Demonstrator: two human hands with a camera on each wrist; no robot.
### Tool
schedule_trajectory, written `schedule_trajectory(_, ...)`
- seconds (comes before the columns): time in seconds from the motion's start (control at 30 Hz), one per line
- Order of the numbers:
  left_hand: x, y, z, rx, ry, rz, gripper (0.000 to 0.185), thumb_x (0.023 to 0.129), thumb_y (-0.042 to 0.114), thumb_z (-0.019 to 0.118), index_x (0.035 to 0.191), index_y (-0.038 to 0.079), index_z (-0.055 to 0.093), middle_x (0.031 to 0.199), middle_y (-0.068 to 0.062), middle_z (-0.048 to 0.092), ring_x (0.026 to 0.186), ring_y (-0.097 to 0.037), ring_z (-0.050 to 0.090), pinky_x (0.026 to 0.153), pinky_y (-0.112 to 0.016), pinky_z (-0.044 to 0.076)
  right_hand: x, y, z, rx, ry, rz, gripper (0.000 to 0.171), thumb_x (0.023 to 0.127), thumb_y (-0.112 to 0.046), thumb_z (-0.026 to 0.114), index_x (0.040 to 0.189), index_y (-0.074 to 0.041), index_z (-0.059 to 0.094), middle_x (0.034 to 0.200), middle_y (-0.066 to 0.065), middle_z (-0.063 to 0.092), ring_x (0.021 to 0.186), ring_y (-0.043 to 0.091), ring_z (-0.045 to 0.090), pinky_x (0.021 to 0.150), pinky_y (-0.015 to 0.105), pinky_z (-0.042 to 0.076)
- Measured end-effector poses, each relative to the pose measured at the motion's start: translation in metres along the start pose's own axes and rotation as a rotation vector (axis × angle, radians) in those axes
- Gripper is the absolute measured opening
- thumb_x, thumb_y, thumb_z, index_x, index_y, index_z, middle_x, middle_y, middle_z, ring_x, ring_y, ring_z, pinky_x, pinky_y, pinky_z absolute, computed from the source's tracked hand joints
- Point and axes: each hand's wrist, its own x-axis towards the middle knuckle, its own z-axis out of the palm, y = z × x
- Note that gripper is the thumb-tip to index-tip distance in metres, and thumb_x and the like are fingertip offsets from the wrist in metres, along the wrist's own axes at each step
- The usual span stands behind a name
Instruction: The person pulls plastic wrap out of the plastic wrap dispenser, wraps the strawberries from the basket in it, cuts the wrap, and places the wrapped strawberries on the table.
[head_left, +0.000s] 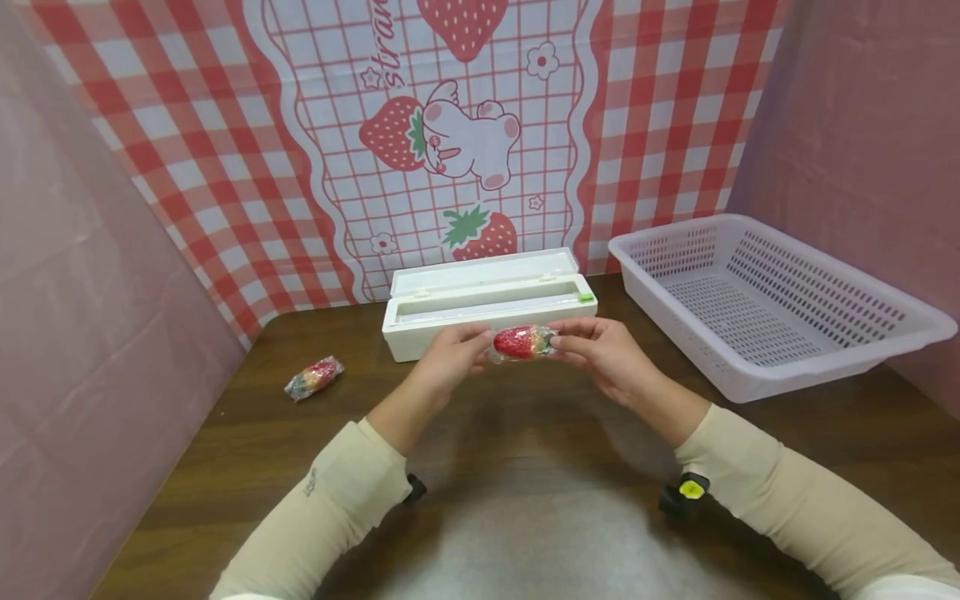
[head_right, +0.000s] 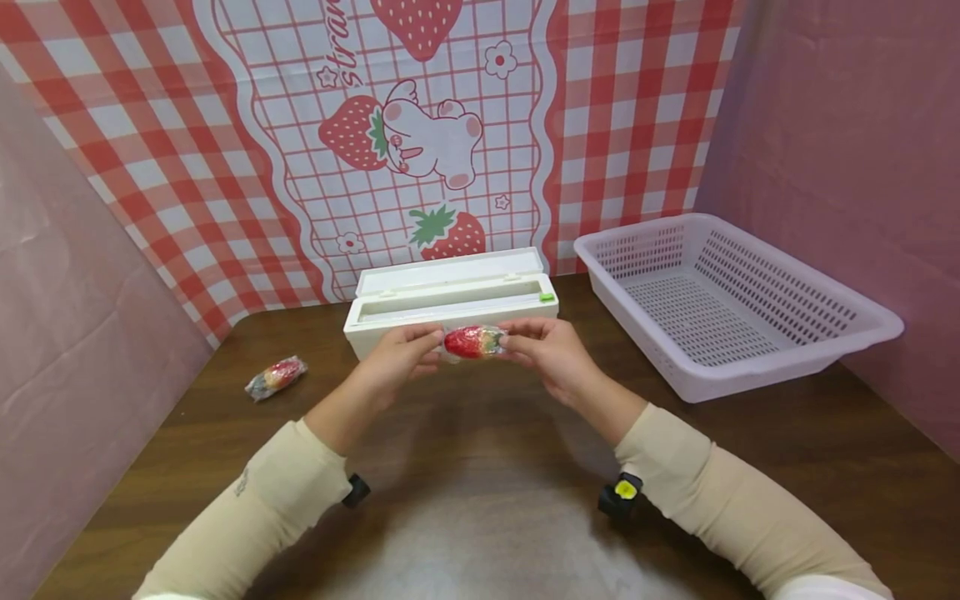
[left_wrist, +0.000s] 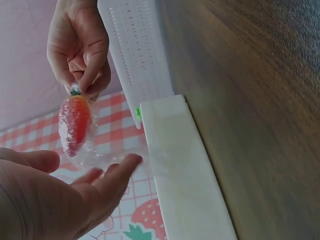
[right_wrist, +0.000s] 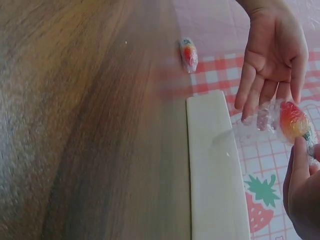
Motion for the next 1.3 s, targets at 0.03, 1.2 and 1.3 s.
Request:
schedule_trajectory(0.03, 0.0, 0.0, 0.0, -0.02, -0.007, 0.002, 0.035, 0.102, 0.015, 0.051, 0.128, -0.008, 0.056, 0.118, -0.02, 0.061, 0.1, -0.029, 0.061, 0.096, -0.045, 0.048, 0.0, 0.0, 0.0, 0.014, -0.01, 0.003, 0.022, 0.09, 0.01, 0.059, 0.089, -0.008, 0.073, 0.095, 0.006, 0.068, 0.085, 0.014, 0.066, 0.081, 0.027, 0.055)
schedule_trajectory(1.2, 0.002, -0.004, 0.003, -0.349, -0.079, -0.022, 0.028, 0.092, 0.003, 0.062, 0.116, -0.011, 0.058, 0.105, -0.017, 0.064, 0.081, -0.02, 0.067, 0.077, -0.035, 0.058, 0.004, 0.004, -0.005, -0.052, -0.125, 0.112, 0.033, 0.093, 0.002, 0.059, 0.123, 0.014, 0.053, 0.108, 0.01, 0.063, 0.092, 0.018, 0.067, 0.09, 0.036, 0.053)
schedule_trajectory(1.3, 0.003, -0.005, 0.003, -0.327, -0.071, -0.007, 0.031, 0.092, 0.002, 0.063, 0.118, -0.012, 0.058, 0.109, -0.019, 0.064, 0.085, -0.02, 0.067, 0.078, -0.035, 0.058, 0.004, 0.004, -0.004, -0.115, -0.053, 0.071, 0.012, 0.089, 0.002, 0.065, 0.101, 0.001, 0.067, 0.098, 0.006, 0.067, 0.085, 0.017, 0.068, 0.086, 0.035, 0.055)
